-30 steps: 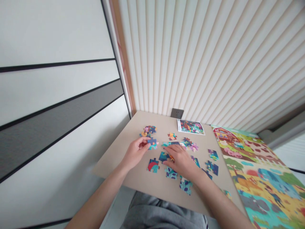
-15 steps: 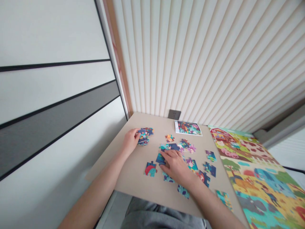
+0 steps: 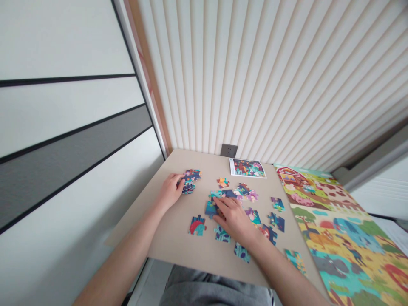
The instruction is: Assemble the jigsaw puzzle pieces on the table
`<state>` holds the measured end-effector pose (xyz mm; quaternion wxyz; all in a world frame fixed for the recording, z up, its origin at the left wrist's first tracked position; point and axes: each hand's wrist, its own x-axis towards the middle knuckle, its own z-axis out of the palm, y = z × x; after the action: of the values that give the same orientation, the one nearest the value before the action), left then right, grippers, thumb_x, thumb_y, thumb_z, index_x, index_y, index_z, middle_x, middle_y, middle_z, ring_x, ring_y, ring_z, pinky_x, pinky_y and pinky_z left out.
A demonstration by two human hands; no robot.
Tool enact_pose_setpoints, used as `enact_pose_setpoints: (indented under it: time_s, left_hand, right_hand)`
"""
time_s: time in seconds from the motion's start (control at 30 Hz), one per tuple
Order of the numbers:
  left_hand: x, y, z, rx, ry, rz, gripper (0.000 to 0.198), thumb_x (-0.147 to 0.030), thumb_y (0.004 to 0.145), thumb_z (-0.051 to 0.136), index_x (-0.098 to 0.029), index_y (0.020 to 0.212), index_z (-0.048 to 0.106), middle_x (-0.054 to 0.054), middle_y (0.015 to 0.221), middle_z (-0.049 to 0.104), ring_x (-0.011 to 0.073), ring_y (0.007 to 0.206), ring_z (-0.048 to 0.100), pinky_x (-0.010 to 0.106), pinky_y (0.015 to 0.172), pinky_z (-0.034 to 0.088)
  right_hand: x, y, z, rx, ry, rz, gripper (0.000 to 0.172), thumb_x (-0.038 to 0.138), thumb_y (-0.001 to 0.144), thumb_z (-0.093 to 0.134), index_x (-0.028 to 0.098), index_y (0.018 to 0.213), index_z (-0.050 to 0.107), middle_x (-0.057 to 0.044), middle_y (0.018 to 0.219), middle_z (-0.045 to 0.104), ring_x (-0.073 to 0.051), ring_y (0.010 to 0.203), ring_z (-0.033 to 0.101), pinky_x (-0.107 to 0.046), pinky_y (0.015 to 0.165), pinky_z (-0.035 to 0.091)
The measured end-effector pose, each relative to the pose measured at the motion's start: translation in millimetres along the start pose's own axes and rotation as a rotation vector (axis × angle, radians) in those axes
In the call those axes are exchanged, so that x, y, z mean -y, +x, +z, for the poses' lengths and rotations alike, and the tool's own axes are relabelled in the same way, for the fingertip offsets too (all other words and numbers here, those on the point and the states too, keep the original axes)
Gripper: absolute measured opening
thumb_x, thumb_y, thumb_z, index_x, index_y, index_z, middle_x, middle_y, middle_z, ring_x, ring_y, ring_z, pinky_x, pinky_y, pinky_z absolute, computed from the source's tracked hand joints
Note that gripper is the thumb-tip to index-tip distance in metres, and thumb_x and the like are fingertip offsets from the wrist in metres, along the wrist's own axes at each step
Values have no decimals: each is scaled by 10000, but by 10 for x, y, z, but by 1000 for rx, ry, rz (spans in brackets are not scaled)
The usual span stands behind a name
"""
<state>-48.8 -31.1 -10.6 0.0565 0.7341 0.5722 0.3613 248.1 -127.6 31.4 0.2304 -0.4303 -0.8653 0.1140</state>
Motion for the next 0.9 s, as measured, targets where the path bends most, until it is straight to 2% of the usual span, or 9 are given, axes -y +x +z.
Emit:
enact_pose_setpoints:
  time_s: [0.17, 0.27, 0.4, 0.5, 0.57, 0.67, 0.8, 0.9]
  left_hand:
    - [-123, -24, -98, -52, -16, 22, 265, -286, 997, 500, -183, 1168, 674, 116, 1114, 660, 262, 1047, 657, 429, 984, 531]
    - [-309, -98, -139, -31, -93, 122, 270, -284, 1012, 509, -208, 1230, 649, 106, 1189, 655, 245, 1123, 638, 404, 1030, 510]
    - [-609, -250, -134, 173, -325, 323, 355, -304, 1009, 569, -236, 1357, 585, 90, 1189, 672, 211, 1049, 652, 371, 995, 525]
    - [-749, -324, -112, 299, -428, 387, 502, -337, 981, 642, -241, 1457, 514, 72, 1116, 689, 187, 958, 658, 341, 939, 542]
    - [-779, -341, -95, 300, -462, 413, 525, -345, 976, 657, -232, 1468, 509, 64, 1060, 697, 183, 933, 661, 328, 909, 547]
    - [-767, -344, -75, 274, -482, 417, 457, -322, 1005, 615, -226, 1445, 540, 64, 1035, 710, 176, 906, 669, 305, 864, 551]
    - [-739, -343, -72, 266, -480, 381, 385, -278, 1045, 531, -227, 1425, 573, 77, 1075, 728, 176, 936, 686, 301, 874, 551]
    - [-739, -339, -87, 244, -482, 340, 360, -271, 1057, 494, -233, 1400, 600, 89, 1137, 732, 188, 1007, 695, 310, 908, 555]
  right_hand:
    - [-28, -3, -42, -105, 247, 65, 536, 231, 967, 624, 230, 1492, 512, -133, 1382, 608, -258, 1229, 630, -403, 1056, 523]
    - [-31, 3, -53, -196, 330, 107, 537, 243, 947, 663, 258, 1470, 540, -107, 1364, 625, -248, 1225, 631, -395, 1065, 516]
    - [-34, 22, -29, -302, 391, 151, 544, 267, 924, 702, 284, 1450, 564, -86, 1318, 651, -238, 1146, 663, -385, 1017, 542]
    - [-19, 33, -3, -344, 408, 174, 531, 280, 919, 709, 297, 1434, 580, -83, 1314, 646, -229, 1089, 677, -385, 985, 554]
    - [3, 36, 10, -357, 399, 171, 493, 279, 913, 714, 295, 1396, 617, -84, 1296, 647, -236, 1101, 666, -389, 987, 550]
    - [47, 38, 23, -338, 416, 163, 432, 276, 918, 704, 286, 1347, 653, -88, 1253, 646, -231, 1072, 664, -380, 961, 560]
    - [94, 37, 34, -310, 479, 177, 376, 274, 956, 648, 278, 1332, 656, -87, 1227, 635, -194, 952, 674, -357, 895, 579]
    - [102, 33, 53, -318, 515, 183, 331, 256, 975, 609, 268, 1300, 671, -81, 1173, 649, -185, 930, 670, -345, 868, 576]
